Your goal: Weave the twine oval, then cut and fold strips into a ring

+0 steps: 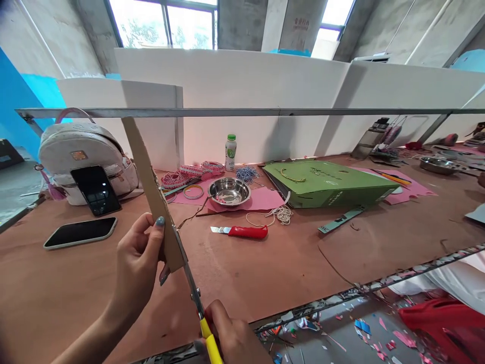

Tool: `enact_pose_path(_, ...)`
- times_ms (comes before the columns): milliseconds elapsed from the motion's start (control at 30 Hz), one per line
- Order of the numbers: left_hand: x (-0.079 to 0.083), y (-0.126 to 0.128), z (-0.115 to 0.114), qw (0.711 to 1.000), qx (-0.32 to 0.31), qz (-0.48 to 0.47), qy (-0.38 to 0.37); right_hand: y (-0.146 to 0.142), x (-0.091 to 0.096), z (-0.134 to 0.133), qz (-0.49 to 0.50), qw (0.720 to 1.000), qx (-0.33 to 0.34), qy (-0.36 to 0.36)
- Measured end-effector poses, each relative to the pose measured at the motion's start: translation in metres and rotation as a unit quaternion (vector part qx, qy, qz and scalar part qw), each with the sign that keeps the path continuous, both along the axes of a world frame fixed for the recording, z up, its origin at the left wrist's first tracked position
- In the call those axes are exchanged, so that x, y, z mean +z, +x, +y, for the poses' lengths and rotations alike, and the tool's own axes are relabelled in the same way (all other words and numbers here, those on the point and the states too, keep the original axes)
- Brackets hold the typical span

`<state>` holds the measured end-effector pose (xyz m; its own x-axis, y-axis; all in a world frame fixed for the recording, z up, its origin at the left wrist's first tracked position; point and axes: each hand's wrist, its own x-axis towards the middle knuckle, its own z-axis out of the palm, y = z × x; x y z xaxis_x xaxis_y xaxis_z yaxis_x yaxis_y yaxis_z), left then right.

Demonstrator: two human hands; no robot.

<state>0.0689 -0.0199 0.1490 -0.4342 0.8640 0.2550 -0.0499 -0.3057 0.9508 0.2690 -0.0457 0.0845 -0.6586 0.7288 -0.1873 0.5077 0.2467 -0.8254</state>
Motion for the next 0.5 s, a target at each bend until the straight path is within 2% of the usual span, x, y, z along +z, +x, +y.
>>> enact_pose_path(167,0.004,-0.011,0.022,0.998,-0.055,0.026,0.012,-0.008,-0.004,0.023,0.131,0.987,-0.028,-0.084)
enact_pose_path(333,0.008,-0.011,0.039,0.996,-0.071,0.044,0.033,-0.014,0.006,0.046,0.128,0.99,-0.056,-0.016)
enact_pose_path(500,-0.001,-0.008,0.05,0.995,-0.089,0.028,0.023,-0.021,0.01,0.056,0.139,0.984,-0.049,-0.095)
